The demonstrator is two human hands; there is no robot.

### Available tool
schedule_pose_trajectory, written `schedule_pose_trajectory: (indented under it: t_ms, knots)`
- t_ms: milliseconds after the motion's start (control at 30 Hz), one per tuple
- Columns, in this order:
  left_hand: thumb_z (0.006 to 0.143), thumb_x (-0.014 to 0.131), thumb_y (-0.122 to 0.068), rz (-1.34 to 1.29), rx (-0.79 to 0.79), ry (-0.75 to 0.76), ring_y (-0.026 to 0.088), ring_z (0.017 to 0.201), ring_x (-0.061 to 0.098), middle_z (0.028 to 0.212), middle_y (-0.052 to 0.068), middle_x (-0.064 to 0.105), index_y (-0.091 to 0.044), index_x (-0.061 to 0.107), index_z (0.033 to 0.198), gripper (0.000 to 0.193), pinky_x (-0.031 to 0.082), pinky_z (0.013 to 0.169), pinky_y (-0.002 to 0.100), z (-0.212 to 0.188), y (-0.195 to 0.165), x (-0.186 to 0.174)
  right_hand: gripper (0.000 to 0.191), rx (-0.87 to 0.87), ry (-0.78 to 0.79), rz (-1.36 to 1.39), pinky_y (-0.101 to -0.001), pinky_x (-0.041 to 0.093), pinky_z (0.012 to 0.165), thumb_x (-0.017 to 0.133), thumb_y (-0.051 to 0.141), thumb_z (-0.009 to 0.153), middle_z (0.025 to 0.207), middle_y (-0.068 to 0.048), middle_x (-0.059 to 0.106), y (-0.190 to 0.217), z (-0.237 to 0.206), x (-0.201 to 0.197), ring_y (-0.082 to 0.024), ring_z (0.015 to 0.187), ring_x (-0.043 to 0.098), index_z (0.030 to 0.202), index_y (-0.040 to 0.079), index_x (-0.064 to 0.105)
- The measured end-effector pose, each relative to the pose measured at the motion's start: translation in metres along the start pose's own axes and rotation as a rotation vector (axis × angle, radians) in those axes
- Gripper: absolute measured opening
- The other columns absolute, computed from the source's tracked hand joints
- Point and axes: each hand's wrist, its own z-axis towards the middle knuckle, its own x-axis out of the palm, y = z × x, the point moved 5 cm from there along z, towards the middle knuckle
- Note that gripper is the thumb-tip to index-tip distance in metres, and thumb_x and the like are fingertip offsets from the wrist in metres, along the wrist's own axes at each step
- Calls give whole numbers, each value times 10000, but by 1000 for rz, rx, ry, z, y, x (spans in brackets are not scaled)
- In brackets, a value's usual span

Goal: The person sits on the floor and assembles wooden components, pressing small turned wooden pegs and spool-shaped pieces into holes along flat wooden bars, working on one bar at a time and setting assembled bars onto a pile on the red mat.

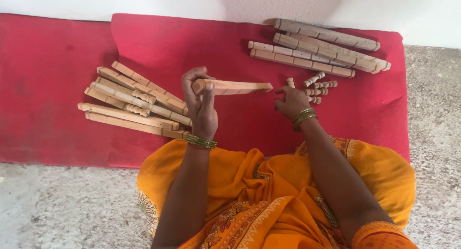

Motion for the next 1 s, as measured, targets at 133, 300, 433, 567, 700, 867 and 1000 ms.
schedule_pose_trajectory:
  t_ms: [133,300,433,567,700,867,1000]
  knots:
    - [1053,575,-306,-110,71,-13,154,1050,580,1130,67,537,-94,476,1248,305,564,974,353,-2,-9,-1,227,-44,17,160,-323,604,881,720,259,886,965,-49,815,9,0,4,-155,884,773,1071,136,769]
    - [1067,605,-366,-207,62,-93,153,833,575,920,48,577,-64,569,1011,309,534,765,343,-5,-24,-16,178,-92,16,319,-338,610,855,710,190,900,959,-60,792,16,-2,16,-167,890,763,1057,123,763]
    - [1113,549,-357,-319,37,-87,185,687,563,736,63,565,-72,559,825,405,537,696,376,-3,-32,-11,153,-110,33,245,-334,602,867,722,119,883,952,-78,790,30,-4,23,-171,885,759,1020,93,785]
    - [1119,493,-366,-353,0,-31,186,636,585,682,69,569,-79,560,813,424,557,710,380,-4,-34,-2,146,-221,-24,386,-331,615,824,724,108,872,952,-88,782,50,-17,13,-172,875,760,1011,73,754]
    - [1133,508,-352,-372,-10,-55,169,598,555,654,51,552,-83,561,821,416,530,680,382,-4,-30,-7,142,-251,26,555,-329,634,784,715,133,865,951,-77,777,60,-26,19,-192,858,775,1000,93,731]
    - [1121,510,-360,-389,-21,-71,170,584,556,643,47,546,-85,575,821,412,515,664,377,-1,-30,-8,121,-228,-62,218,-367,602,826,719,78,847,950,-114,763,35,-3,28,-239,874,749,952,80,780]
    - [1116,516,-373,-374,-17,-41,163,589,554,635,42,542,-89,579,825,411,516,667,373,-1,-34,-3,140,-143,-71,174,-370,591,833,731,84,836,923,-98,779,15,12,30,-225,875,745,965,85,785]
